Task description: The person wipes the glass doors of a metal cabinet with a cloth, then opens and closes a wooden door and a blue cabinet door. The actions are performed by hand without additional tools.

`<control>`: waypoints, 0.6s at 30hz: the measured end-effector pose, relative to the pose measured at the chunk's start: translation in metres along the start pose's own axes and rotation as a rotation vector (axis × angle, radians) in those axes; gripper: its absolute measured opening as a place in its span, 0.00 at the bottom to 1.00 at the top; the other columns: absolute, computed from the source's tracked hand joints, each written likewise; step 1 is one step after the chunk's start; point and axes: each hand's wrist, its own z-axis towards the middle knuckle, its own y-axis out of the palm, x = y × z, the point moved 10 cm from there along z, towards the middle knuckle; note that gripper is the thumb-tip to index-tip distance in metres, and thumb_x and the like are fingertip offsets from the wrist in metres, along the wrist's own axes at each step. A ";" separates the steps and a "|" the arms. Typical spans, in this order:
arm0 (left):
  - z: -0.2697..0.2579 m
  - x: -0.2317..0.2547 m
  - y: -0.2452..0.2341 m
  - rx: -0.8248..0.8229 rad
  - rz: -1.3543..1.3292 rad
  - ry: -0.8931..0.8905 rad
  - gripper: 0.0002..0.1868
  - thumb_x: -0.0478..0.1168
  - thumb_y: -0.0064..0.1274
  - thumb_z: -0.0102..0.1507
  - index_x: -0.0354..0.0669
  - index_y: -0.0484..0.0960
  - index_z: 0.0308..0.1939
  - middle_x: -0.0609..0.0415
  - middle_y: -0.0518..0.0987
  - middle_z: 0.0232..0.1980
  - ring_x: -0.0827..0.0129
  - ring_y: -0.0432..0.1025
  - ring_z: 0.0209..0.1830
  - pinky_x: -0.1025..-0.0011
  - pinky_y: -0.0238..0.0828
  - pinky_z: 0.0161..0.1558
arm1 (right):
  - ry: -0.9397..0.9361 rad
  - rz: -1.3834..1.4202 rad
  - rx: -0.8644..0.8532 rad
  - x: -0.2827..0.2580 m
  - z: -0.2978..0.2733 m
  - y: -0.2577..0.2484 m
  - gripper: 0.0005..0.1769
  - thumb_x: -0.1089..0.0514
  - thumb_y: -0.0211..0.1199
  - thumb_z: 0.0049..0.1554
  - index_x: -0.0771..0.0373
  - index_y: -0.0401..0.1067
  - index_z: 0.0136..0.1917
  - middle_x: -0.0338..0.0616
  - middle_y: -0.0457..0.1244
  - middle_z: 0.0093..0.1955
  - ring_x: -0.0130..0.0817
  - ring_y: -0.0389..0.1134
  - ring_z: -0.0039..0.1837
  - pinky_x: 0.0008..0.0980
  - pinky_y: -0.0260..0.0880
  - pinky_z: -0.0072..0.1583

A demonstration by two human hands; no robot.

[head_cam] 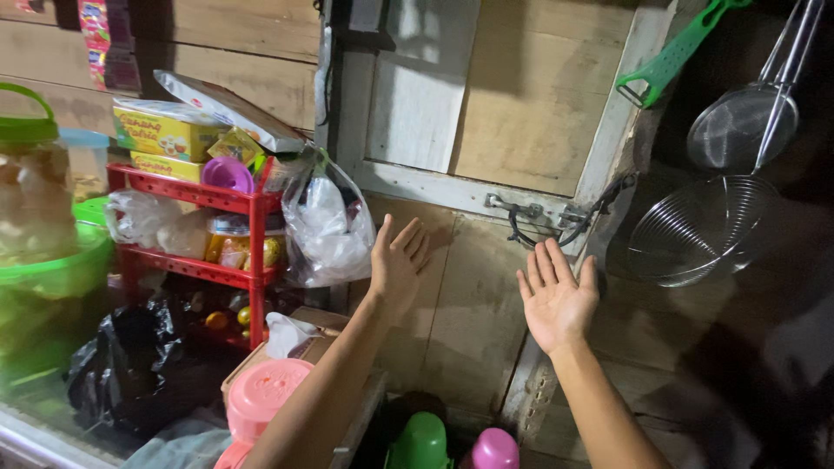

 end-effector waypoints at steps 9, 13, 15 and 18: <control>-0.036 0.040 0.011 -0.076 -0.087 0.041 0.53 0.73 0.37 0.63 0.40 0.54 0.80 0.49 0.50 0.85 0.58 0.44 0.84 0.55 0.38 0.79 | 0.055 0.062 -0.050 0.021 -0.022 0.055 0.49 0.24 0.42 0.59 0.57 0.52 0.82 0.44 0.46 0.86 0.38 0.46 0.85 0.44 0.49 0.78; -0.077 0.087 -0.004 -0.060 -0.057 0.118 0.51 0.72 0.38 0.63 0.40 0.57 0.79 0.47 0.56 0.83 0.60 0.49 0.83 0.55 0.42 0.77 | 0.121 0.121 -0.146 0.052 -0.051 0.113 0.49 0.25 0.43 0.58 0.57 0.53 0.81 0.51 0.47 0.85 0.43 0.48 0.84 0.46 0.47 0.78; -0.102 0.115 -0.018 -0.033 -0.058 0.171 0.48 0.69 0.39 0.64 0.39 0.59 0.78 0.44 0.60 0.80 0.58 0.55 0.80 0.54 0.48 0.75 | 0.164 0.199 -0.183 0.072 -0.068 0.146 0.48 0.25 0.43 0.59 0.58 0.53 0.81 0.56 0.48 0.84 0.48 0.49 0.82 0.50 0.49 0.79; -0.146 0.154 -0.051 0.076 -0.027 0.251 0.42 0.65 0.41 0.66 0.38 0.63 0.75 0.41 0.67 0.75 0.52 0.64 0.74 0.54 0.59 0.72 | 0.229 0.232 -0.291 0.098 -0.098 0.199 0.47 0.26 0.44 0.59 0.58 0.54 0.80 0.57 0.49 0.83 0.50 0.50 0.83 0.52 0.50 0.78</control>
